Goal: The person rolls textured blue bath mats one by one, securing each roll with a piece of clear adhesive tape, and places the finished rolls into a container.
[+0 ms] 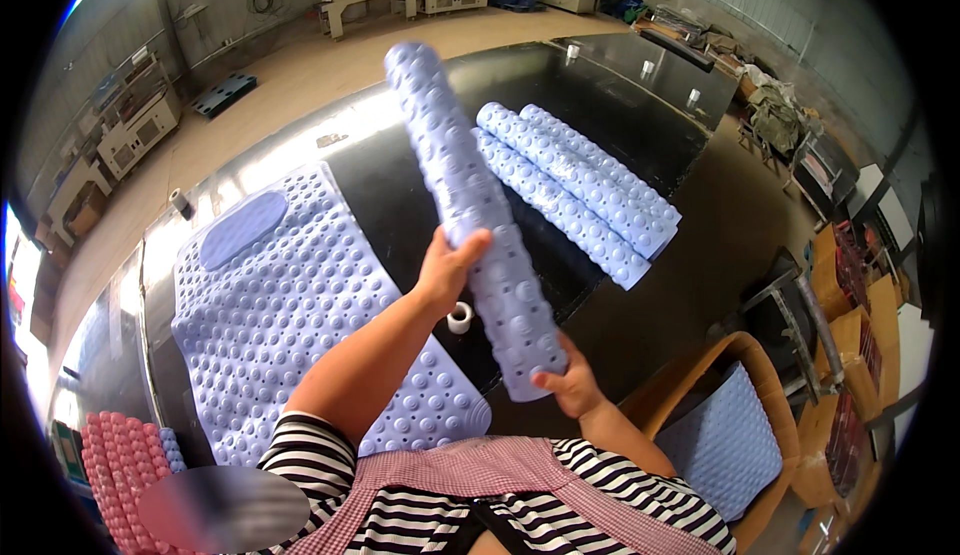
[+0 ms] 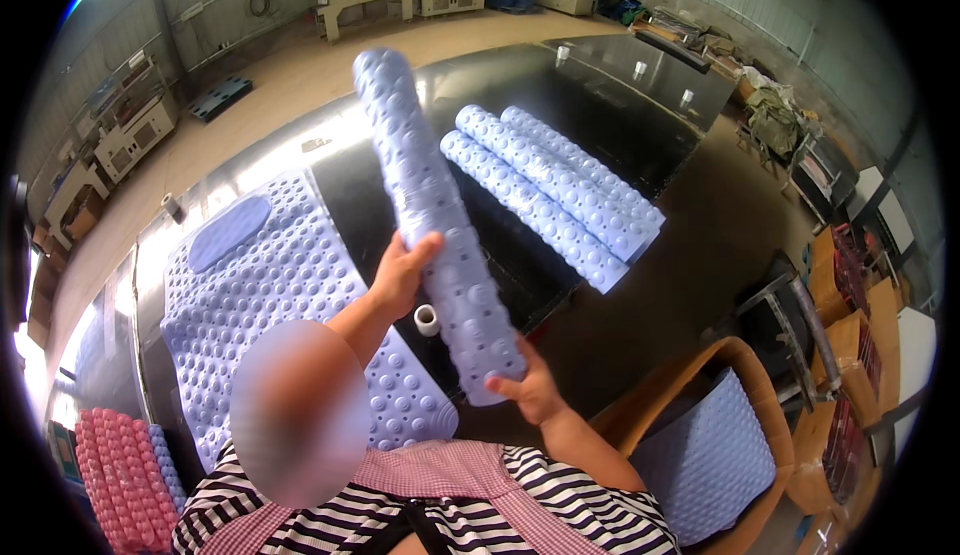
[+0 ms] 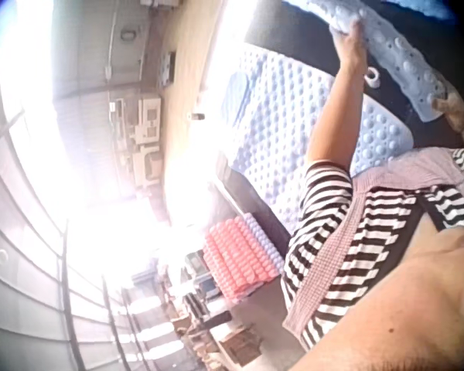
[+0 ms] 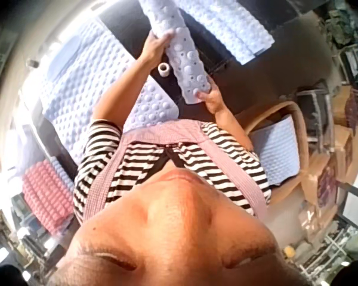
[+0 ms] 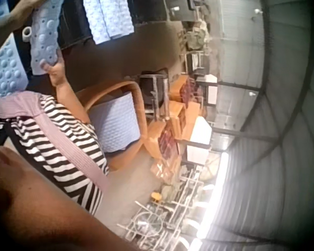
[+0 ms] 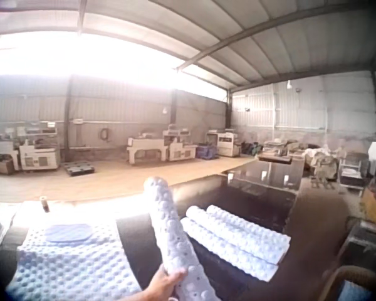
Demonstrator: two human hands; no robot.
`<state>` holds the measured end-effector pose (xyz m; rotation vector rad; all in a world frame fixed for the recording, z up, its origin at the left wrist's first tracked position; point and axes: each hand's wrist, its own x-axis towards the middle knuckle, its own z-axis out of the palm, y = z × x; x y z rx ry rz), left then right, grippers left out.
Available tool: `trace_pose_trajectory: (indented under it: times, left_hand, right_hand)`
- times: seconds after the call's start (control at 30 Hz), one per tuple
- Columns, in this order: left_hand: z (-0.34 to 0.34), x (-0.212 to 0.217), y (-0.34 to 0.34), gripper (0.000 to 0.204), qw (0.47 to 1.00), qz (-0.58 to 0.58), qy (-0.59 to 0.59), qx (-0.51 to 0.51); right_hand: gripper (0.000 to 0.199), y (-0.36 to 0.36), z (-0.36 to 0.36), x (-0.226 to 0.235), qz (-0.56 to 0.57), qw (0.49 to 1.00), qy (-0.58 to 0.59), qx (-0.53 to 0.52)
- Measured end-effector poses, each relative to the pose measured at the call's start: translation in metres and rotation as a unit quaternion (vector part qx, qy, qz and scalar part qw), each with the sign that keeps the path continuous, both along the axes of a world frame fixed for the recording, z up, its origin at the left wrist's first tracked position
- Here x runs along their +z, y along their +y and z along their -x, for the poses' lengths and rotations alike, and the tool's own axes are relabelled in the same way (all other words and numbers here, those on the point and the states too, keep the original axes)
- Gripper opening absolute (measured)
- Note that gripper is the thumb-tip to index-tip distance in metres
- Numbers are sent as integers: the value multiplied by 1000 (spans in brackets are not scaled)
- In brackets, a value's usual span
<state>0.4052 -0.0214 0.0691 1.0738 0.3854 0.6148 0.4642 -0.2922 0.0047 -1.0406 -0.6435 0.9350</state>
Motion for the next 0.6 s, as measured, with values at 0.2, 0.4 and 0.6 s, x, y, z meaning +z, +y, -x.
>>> trace_pose_trajectory:
  times: [0.2,0.4,0.6]
  left_hand:
    - [-31,108,-14,85,796,-578,40,-173]
    - [80,15,0,66,814,-537,147,-167]
    - [306,-90,-48,35,773,-427,438,169]
  right_hand:
    - [84,-20,-195,36,-28,969,-115,-218]
    - [81,-16,-382,121,89,717,-597,-349]
    - [76,24,-453,22,274,517,-780,-222]
